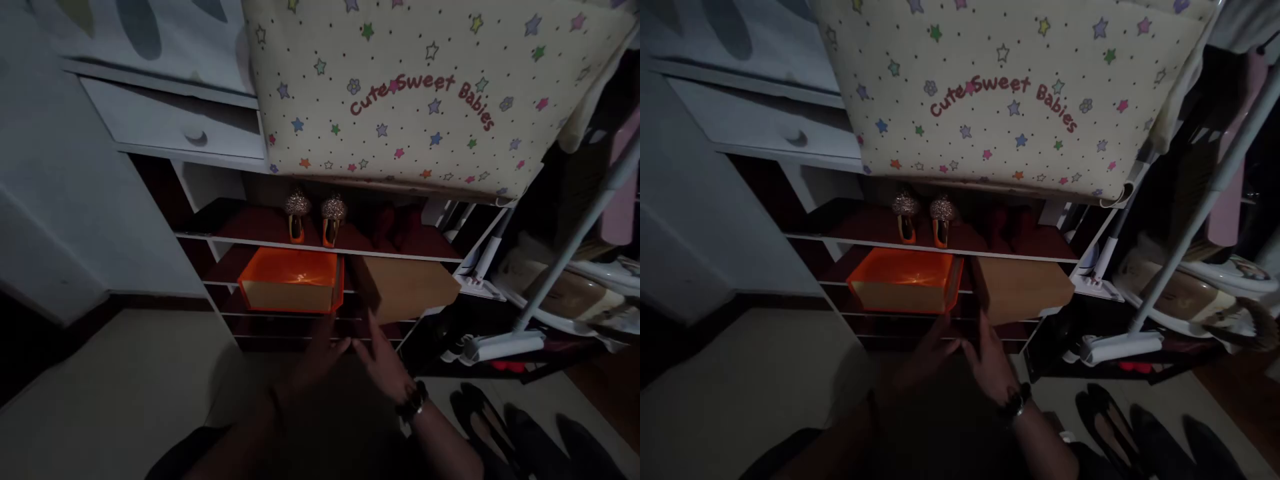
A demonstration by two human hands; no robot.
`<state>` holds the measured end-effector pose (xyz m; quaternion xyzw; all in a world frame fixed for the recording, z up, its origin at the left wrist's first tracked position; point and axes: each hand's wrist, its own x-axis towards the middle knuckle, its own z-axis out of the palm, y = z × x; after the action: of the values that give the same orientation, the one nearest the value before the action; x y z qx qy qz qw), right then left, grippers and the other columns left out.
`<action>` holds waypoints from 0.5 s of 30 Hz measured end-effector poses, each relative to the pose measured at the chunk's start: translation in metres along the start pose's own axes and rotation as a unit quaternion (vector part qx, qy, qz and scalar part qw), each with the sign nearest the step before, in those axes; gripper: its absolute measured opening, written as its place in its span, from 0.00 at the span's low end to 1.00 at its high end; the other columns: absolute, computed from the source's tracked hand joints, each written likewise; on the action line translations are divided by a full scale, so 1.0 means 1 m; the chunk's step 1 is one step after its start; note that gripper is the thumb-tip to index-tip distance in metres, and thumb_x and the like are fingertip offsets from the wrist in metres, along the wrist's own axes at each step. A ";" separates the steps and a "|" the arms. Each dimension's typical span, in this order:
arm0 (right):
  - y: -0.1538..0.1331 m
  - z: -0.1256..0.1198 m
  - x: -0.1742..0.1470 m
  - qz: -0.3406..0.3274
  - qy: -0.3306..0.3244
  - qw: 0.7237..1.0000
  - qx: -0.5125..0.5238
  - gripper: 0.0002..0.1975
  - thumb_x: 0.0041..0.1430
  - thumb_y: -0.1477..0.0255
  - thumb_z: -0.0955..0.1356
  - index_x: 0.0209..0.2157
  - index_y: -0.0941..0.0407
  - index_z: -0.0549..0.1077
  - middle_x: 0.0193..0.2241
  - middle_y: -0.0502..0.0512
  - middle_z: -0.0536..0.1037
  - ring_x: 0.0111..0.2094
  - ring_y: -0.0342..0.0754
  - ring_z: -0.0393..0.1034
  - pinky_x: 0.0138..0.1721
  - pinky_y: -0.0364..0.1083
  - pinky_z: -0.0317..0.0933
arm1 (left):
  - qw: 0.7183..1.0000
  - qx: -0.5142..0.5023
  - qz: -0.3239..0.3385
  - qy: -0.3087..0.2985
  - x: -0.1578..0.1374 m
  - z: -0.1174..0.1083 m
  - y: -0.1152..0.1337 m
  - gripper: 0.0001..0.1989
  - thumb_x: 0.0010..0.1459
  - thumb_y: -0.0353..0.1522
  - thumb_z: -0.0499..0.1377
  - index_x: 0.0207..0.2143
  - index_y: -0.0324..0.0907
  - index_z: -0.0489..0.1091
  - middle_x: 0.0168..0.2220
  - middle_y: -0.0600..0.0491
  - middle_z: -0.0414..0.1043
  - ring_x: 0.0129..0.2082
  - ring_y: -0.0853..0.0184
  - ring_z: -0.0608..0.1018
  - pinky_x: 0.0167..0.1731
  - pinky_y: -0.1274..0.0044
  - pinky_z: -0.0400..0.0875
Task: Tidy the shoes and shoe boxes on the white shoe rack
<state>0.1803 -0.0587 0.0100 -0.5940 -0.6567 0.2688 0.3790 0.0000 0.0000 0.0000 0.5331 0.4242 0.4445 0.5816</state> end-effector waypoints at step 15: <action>0.004 -0.034 -0.043 -0.115 -0.034 0.975 -0.186 0.19 0.70 0.74 0.61 0.54 0.52 0.79 0.48 0.59 0.83 0.49 0.55 0.78 0.52 0.54 0.71 | 0.929 -0.249 -0.034 0.272 -0.044 -0.073 0.003 0.28 0.36 0.40 0.77 0.39 0.42 0.71 0.47 0.52 0.73 0.43 0.66 0.78 0.46 0.70 0.79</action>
<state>0.2112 -0.1041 0.0182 -0.5648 -0.7716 0.1164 0.2683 -0.0817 -0.0252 -0.0009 0.2157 0.4597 0.6437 0.5725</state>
